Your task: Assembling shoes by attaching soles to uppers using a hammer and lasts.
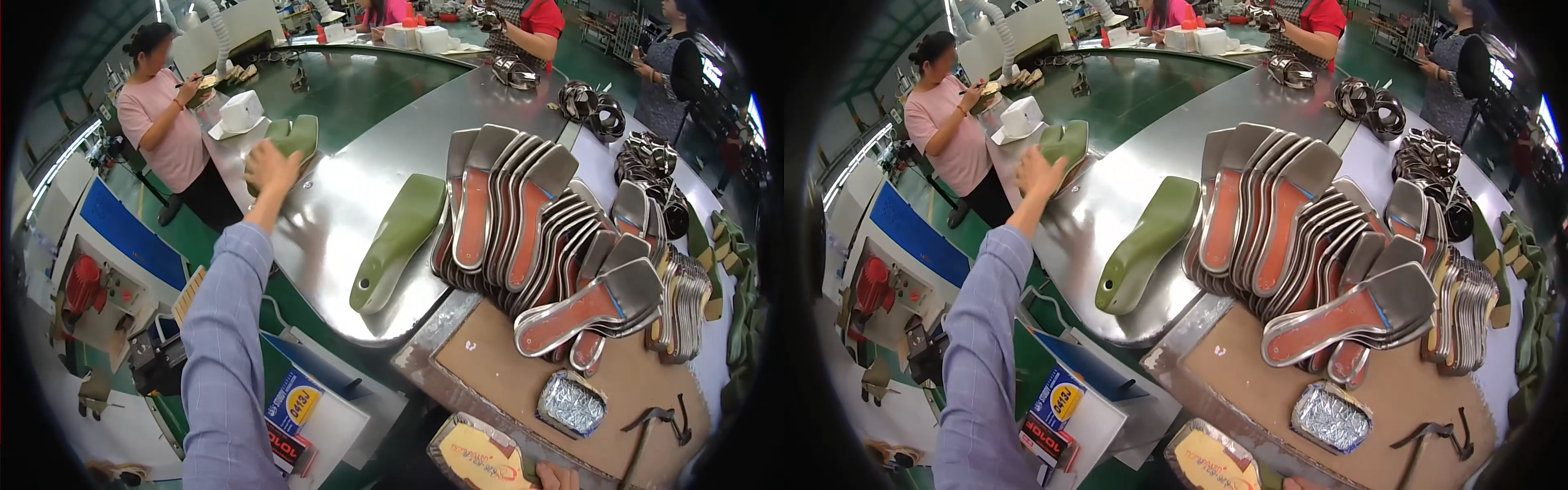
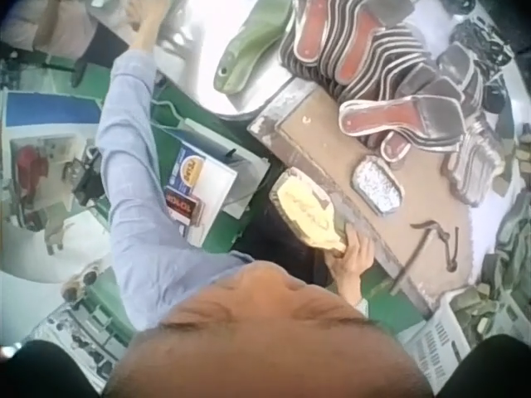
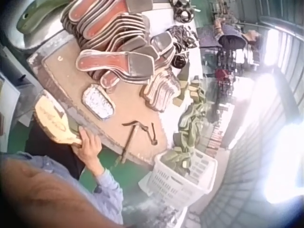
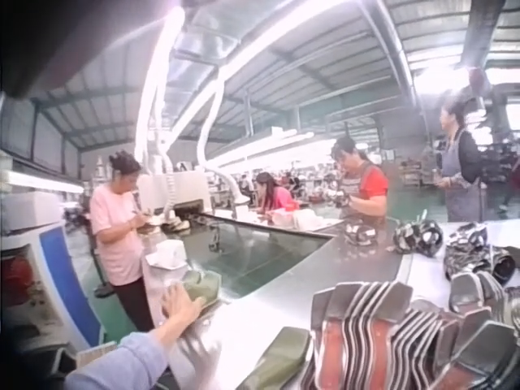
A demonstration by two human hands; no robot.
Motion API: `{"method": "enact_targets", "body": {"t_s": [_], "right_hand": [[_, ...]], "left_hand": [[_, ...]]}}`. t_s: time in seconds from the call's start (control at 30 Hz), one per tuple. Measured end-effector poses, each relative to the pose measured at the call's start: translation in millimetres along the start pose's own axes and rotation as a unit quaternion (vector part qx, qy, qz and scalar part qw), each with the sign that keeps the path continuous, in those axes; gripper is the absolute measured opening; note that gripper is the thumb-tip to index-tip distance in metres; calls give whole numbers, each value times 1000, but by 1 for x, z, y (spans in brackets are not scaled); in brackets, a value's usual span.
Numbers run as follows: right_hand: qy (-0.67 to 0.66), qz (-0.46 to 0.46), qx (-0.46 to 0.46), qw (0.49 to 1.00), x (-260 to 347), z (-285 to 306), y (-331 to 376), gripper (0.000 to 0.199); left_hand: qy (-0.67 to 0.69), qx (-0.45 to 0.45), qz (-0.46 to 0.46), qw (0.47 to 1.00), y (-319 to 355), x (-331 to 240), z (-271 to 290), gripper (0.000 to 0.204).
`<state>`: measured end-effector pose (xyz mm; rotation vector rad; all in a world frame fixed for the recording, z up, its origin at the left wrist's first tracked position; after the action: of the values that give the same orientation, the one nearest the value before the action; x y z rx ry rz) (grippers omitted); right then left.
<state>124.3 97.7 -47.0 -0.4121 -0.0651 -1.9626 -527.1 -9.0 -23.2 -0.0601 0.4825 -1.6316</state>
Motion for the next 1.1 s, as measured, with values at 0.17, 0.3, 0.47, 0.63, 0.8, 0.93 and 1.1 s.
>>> {"method": "enact_targets", "body": {"t_s": [0.17,0.3,0.47,0.63,0.8,0.93,1.1], "right_hand": [[0,17,-19,1000,-3,-3,-1,54],[-22,30,-22,999,0,-2,3,58],[-13,9,-37,999,3,3,6,59],[-40,-7,-29,999,2,-3,5,57],[-68,18,-31,997,4,4,-3,55],[-96,-10,-56,994,7,37,-8,52],[-320,-11,-75,945,46,49,-67,61]], "left_hand": [[209,360,-312,854,136,-100,37,83],[40,331,-294,896,246,-69,72,73],[115,201,-282,931,184,-27,62,72],[57,90,-162,981,94,13,29,66],[17,-20,-255,967,95,2,34,64],[626,325,-161,690,215,-60,94,58],[673,526,-294,429,383,-75,161,108]]}}
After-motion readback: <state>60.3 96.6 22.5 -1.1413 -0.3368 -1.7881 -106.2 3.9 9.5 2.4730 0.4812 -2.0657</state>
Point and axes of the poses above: each hand's wrist, its own y-axis away from the middle knuckle, its own z-axis out of the back of the hand, x = y × z, the point moved 5 cm from there along -y, towards the middle knuckle, and after that the axes turned 13 degrees about x, right-handed, at the moved point
